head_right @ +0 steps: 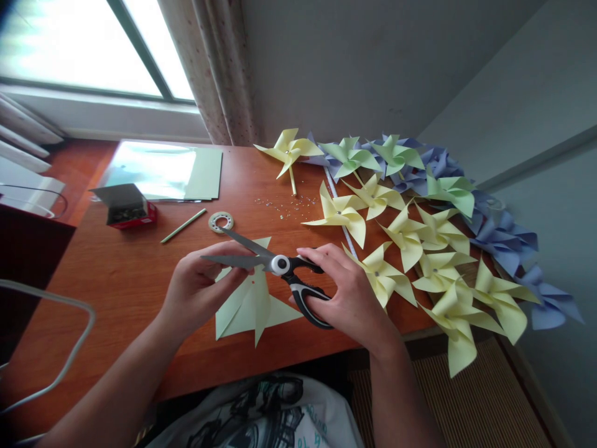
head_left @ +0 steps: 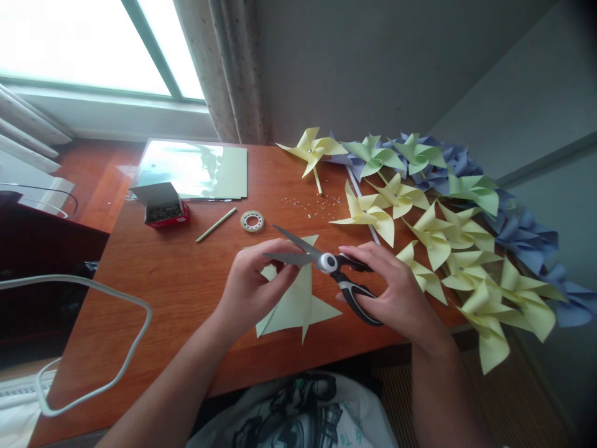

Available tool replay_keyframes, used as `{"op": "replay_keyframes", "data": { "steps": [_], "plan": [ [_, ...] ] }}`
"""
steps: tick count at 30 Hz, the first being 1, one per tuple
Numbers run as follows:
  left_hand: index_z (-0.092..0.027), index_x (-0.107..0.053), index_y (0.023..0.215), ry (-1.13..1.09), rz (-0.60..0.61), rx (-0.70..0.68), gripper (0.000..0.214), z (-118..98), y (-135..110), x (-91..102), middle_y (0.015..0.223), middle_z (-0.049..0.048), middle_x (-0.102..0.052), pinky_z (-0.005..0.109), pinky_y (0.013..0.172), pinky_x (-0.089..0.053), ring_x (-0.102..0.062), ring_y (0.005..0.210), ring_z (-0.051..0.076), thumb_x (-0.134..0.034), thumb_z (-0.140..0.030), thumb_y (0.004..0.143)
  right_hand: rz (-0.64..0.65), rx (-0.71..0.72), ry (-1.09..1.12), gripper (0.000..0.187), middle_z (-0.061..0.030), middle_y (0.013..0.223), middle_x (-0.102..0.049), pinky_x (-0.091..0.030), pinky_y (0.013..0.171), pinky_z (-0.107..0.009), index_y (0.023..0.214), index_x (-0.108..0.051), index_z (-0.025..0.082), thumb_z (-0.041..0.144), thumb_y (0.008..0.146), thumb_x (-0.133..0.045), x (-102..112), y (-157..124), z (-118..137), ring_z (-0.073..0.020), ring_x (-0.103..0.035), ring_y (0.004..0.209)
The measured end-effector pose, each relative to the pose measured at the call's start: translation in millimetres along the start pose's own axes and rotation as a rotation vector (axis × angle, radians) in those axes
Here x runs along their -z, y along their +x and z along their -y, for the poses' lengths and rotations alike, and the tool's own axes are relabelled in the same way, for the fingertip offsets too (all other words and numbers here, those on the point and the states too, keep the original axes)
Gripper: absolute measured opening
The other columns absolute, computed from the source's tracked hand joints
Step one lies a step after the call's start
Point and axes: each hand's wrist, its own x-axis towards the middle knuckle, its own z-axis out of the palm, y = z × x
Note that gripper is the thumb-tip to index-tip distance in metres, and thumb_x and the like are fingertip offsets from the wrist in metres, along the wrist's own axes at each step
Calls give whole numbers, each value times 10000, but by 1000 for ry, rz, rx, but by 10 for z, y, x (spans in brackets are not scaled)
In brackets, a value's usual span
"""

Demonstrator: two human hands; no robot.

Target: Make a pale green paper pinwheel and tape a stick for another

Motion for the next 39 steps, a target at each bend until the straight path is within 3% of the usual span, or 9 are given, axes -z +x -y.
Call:
{"op": "replay_keyframes", "data": {
  "steps": [7, 10, 15, 19, 27, 39],
  "plan": [
    [-179, -716, 807, 24, -3, -5, 115, -11, -2, -10, 740, 41, -717, 268, 639, -507, -653, 679, 161, -635, -148, 882, -15, -5, 5, 519, -44, 1138, -701, -555, 933, -365, 1297, -649, 309, 259, 805, -807, -14, 5, -19, -234, -679, 1051],
    [-173, -700, 804, 4, -22, 32, 95, -14, -7, -22, 730, 38, -699, 266, 631, -507, -636, 666, 154, -654, -180, 887, -33, -69, 58, 492, -42, 1086, -708, -581, 864, -361, 1251, -674, 301, 288, 783, -823, -74, 16, -28, -228, -687, 966],
    [-169, -689, 875, -127, -30, 133, 75, 5, -14, -25, 804, 57, -714, 275, 661, -526, -646, 710, 159, -667, -233, 908, -75, -322, 358, 448, -50, 1020, -730, -613, 815, -349, 1158, -711, 244, 333, 740, -844, -223, 54, -15, -215, -712, 887],
    [-176, -651, 890, -228, -55, 184, 80, 18, -8, -22, 850, 62, -716, 280, 681, -528, -651, 736, 159, -675, -249, 911, -57, -405, 575, 472, -46, 983, -740, -617, 835, -329, 1160, -699, 219, 358, 733, -844, -300, 91, -10, -203, -728, 890],
    [-187, -665, 860, -161, -95, 187, 117, 57, -12, -17, 761, 21, -640, 246, 560, -450, -569, 659, 133, -735, -281, 870, -74, -438, 525, 499, -74, 1094, -738, -603, 897, -353, 1196, -675, 212, 379, 754, -836, -350, 95, -87, -221, -720, 981],
    [-178, -676, 806, -90, -119, 168, 144, 79, -7, -32, 731, 19, -662, 243, 529, -402, -557, 616, 118, -777, -278, 833, -119, -383, 310, 541, -95, 1191, -716, -584, 959, -409, 1254, -659, 228, 396, 766, -822, -383, 35, -231, -267, -716, 1057]
  ]
}}
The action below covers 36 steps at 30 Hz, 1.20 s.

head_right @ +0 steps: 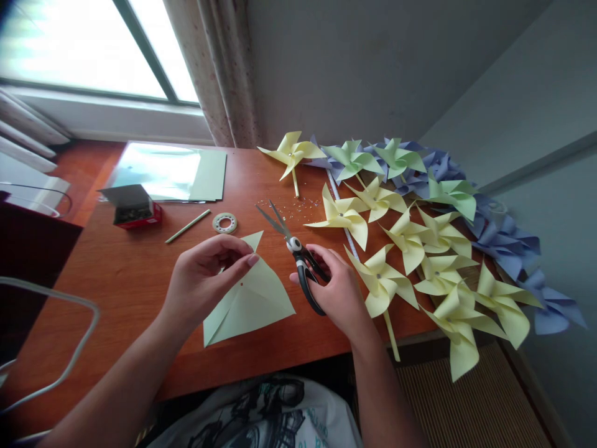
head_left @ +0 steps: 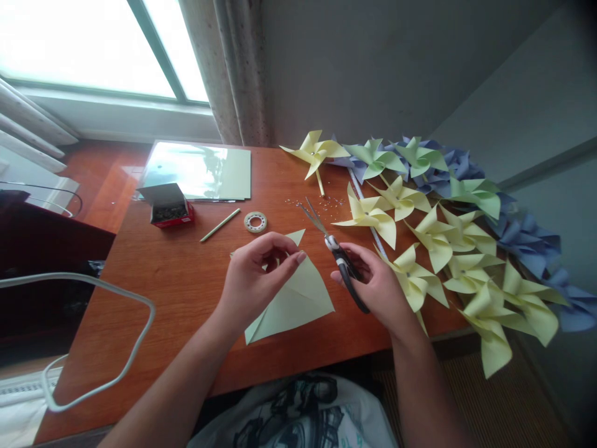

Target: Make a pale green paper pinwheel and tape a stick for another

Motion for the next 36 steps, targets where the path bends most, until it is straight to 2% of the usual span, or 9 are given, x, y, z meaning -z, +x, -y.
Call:
{"op": "replay_keyframes", "data": {
  "steps": [6, 10, 15, 18, 24, 30, 33, 36],
  "plan": [
    [-185, -679, 822, 37, -2, -7, 150, 14, -15, 27, 748, 20, -658, 245, 544, -409, -552, 630, 120, -766, -305, 848, -74, 136, -339, 541, -101, 1175, -713, -587, 942, -445, 1314, -632, 210, 316, 798, -758, 34, -24, 3, -284, -708, 1045],
    [-190, -681, 842, 59, 5, -7, 150, 25, -17, 36, 759, 20, -652, 245, 553, -417, -552, 638, 121, -753, -319, 860, -123, 245, -552, 434, -116, 1107, -751, -588, 914, -445, 1222, -683, 165, 256, 802, -743, 17, -17, 28, -305, -723, 1011],
    [-190, -656, 819, 7, 21, 22, 166, 18, -11, 17, 752, 19, -651, 245, 556, -433, -564, 646, 126, -755, -319, 856, -171, 283, -713, 426, -124, 1106, -766, -582, 909, -450, 1196, -702, 140, 224, 786, -784, 8, 12, -35, -322, -723, 999],
    [-188, -664, 817, -9, 10, 27, 159, 15, -10, 9, 760, 24, -661, 248, 563, -447, -579, 655, 131, -763, -310, 847, -140, 294, -765, 427, -130, 1119, -759, -559, 950, -481, 1208, -695, 128, 211, 797, -776, 21, 15, -61, -339, -699, 1035],
    [-184, -682, 815, -14, 7, 23, 148, 13, -3, 2, 775, 33, -683, 253, 581, -471, -608, 669, 139, -775, -298, 832, -52, 237, -745, 490, -137, 1121, -713, -571, 932, -464, 1248, -668, 132, 157, 772, -783, 27, 8, -38, -321, -692, 1028],
    [-182, -672, 814, -14, 30, 18, 154, 9, -3, 5, 770, 33, -684, 251, 571, -459, -606, 666, 138, -773, -297, 835, -76, 271, -752, 446, -162, 1164, -682, -558, 948, -516, 1255, -651, 139, 185, 819, -731, 23, -51, -13, -351, -670, 1068],
    [-184, -686, 821, 21, 50, 2, 139, 18, -8, 17, 756, 26, -677, 249, 577, -452, -586, 657, 129, -763, -297, 848, -142, 353, -638, 343, -162, 1178, -684, -548, 966, -492, 1221, -662, 146, 201, 883, -660, -12, -110, 106, -330, -666, 1089],
    [-185, -700, 831, 37, 86, -2, 129, 26, -7, 23, 753, 22, -676, 246, 577, -443, -572, 650, 123, -759, -297, 854, -98, 394, -398, 283, -113, 1195, -694, -542, 986, -413, 1202, -664, 203, 233, 921, -643, -95, -140, 272, -266, -662, 1119]
  ]
}}
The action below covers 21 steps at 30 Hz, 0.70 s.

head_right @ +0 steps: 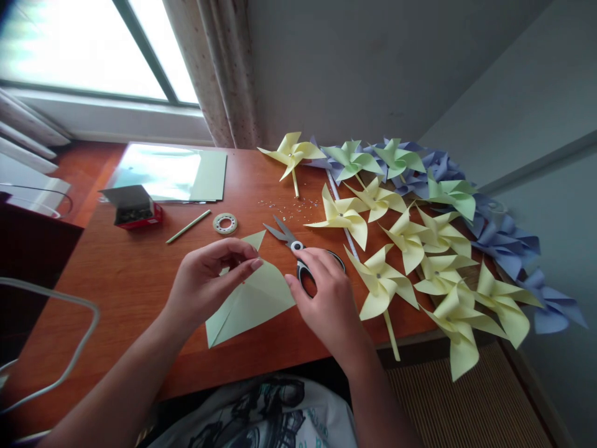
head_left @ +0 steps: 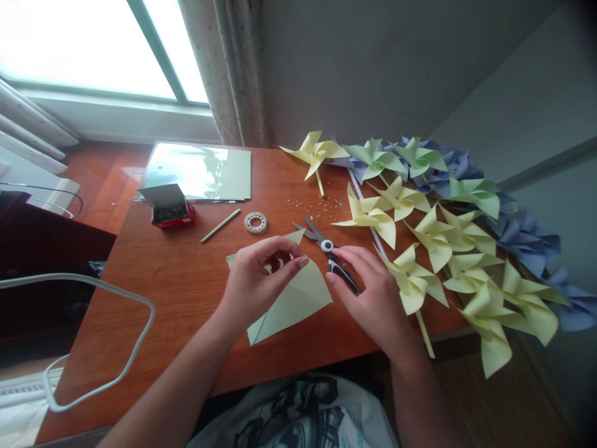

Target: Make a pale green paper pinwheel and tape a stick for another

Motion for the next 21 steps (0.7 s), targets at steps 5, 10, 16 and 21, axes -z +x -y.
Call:
{"op": "replay_keyframes", "data": {
  "steps": [5, 10, 16, 21],
  "plan": [
    [-176, -686, 836, -42, 66, 47, 153, 0, 12, -18, 761, 30, -675, 249, 582, -462, -582, 656, 134, -758, -310, 847, 56, -81, 389, 77, -24, 949, -725, -557, 834, -309, 985, -700, 231, 248, 934, -644, -180, 93, 128, -187, -684, 898],
    [-180, -696, 901, -31, 70, 33, 77, -12, 9, -30, 781, 31, -670, 242, 602, -478, -588, 679, 139, -715, -246, 865, 53, -239, 631, 80, -13, 851, -710, -550, 757, -293, 895, -685, 218, 285, 924, -653, -330, 112, 61, -177, -675, 796],
    [-181, -701, 891, -20, 78, 32, 73, -32, -5, -24, 782, 37, -678, 249, 624, -488, -605, 687, 149, -690, -252, 884, 75, -274, 652, 114, -18, 825, -706, -552, 723, -294, 875, -682, 214, 321, 908, -661, -298, 88, 55, -186, -668, 773],
    [-174, -696, 854, -36, 94, 57, 135, -43, -3, -16, 761, 35, -659, 249, 626, -483, -600, 692, 153, -694, -304, 889, 101, -263, 628, 94, -23, 847, -699, -537, 728, -288, 889, -681, 212, 298, 917, -655, -279, 80, 60, -184, -655, 793]
  ]
}}
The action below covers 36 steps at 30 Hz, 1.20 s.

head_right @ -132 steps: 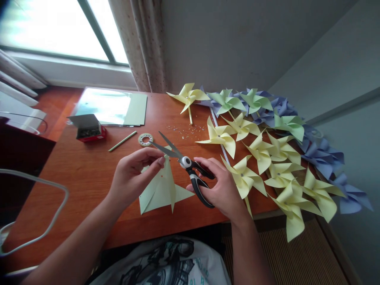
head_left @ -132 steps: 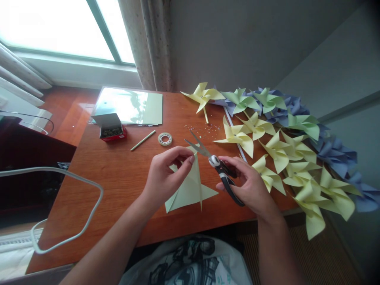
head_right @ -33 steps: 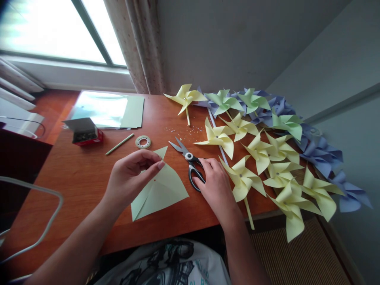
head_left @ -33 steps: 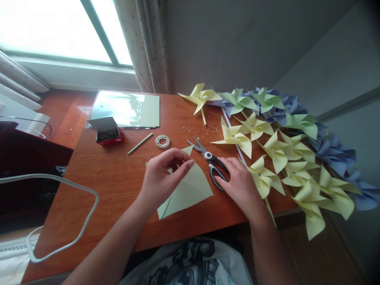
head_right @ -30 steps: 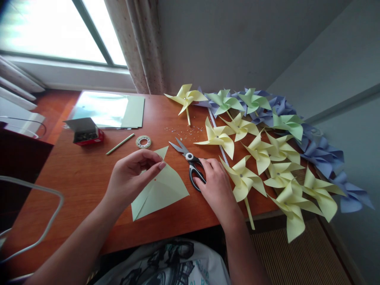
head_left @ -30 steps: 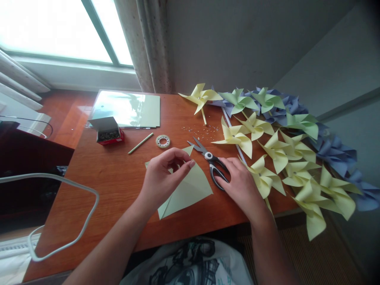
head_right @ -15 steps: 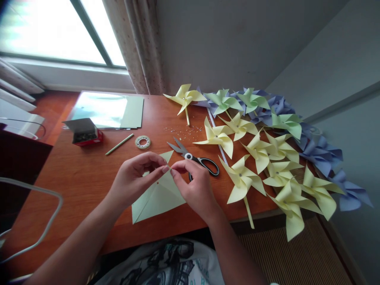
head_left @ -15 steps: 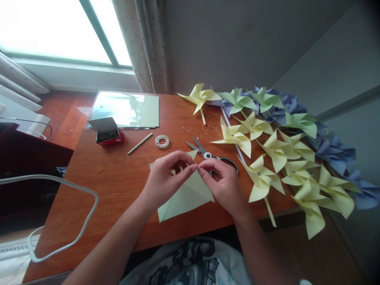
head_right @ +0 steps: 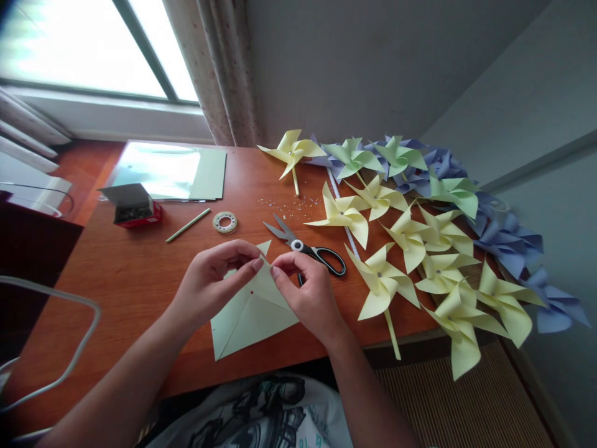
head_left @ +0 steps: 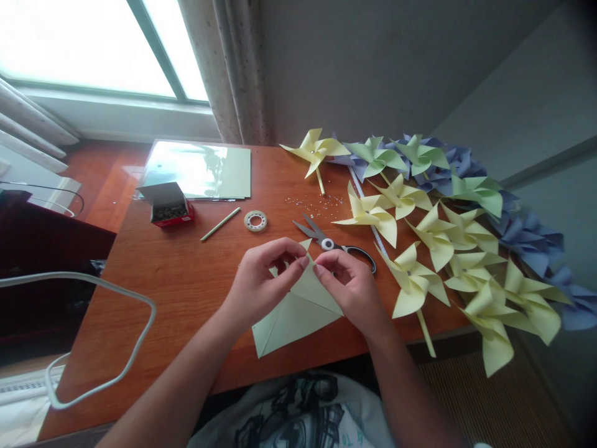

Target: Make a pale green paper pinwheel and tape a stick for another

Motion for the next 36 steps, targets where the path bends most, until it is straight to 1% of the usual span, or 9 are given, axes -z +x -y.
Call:
{"op": "replay_keyframes", "data": {
  "steps": [7, 12, 17, 19, 22, 25, 28, 33, 36],
  "plan": [
    [-172, -692, 858, -25, 10, 47, 156, -4, 6, 0, 768, 38, -654, 253, 619, -462, -582, 700, 155, -692, -324, 891, 8, 29, -71, 75, -29, 868, -696, -541, 732, -297, 899, -677, 217, 280, 920, -643, -2, -13, -8, -192, -654, 805],
    [-172, -674, 845, -91, 48, 90, 207, 11, 11, -3, 795, 52, -658, 261, 614, -452, -570, 705, 162, -700, -374, 884, 8, 58, -107, 64, -23, 852, -687, -545, 737, -304, 882, -670, 223, 263, 919, -637, 0, -14, 5, -192, -653, 803],
    [-180, -660, 850, -110, 53, 98, 222, 36, 0, -14, 766, 35, -620, 259, 589, -426, -537, 673, 153, -696, -396, 888, 6, 74, -133, 61, -18, 834, -686, -543, 736, -309, 870, -677, 227, 255, 909, -639, -8, -11, 15, -193, -652, 794],
    [-183, -672, 869, -90, 16, 88, 214, 13, -2, -17, 760, 32, -625, 257, 576, -416, -537, 659, 151, -693, -395, 890, -13, 53, -110, 68, -25, 845, -695, -547, 728, -311, 873, -679, 225, 271, 907, -643, -9, -11, 12, -198, -660, 795],
    [-183, -697, 892, -71, -116, 56, 188, -50, 3, -12, 786, 38, -657, 253, 581, -416, -552, 669, 149, -698, -371, 889, -91, 27, -52, 82, -25, 852, -703, -548, 727, -303, 871, -682, 222, 293, 901, -657, 5, -11, 1, -192, -665, 785],
    [-181, -713, 887, -124, -233, 33, 151, -94, 11, 14, 791, 38, -677, 246, 581, -419, -546, 664, 138, -699, -332, 892, -176, -4, 12, 92, -12, 834, -707, -548, 716, -286, 878, -690, 228, 318, 890, -682, 36, -15, -34, -178, -659, 761],
    [-190, -719, 897, -214, -308, 10, 120, -89, 18, 53, 764, 28, -671, 234, 564, -413, -530, 640, 123, -692, -307, 903, -249, -18, 54, 120, -16, 838, -711, -555, 712, -291, 896, -691, 231, 349, 875, -696, 76, -22, -97, -184, -664, 769],
    [-199, -717, 964, -355, -365, 41, 112, -51, 29, 99, 756, 18, -654, 218, 533, -387, -518, 612, 108, -693, -284, 896, -363, 9, 84, 160, -13, 798, -675, -523, 633, -271, 909, -674, 228, 381, 866, -699, 131, -27, -164, -170, -621, 714],
    [-188, -715, 964, -392, -361, 67, 120, -42, 34, 92, 752, 20, -657, 209, 510, -374, -519, 593, 98, -695, -277, 886, -414, 30, 102, 182, -13, 794, -661, -519, 651, -276, 913, -663, 225, 398, 868, -699, 147, -23, -164, -172, -616, 726]
  ]
}}
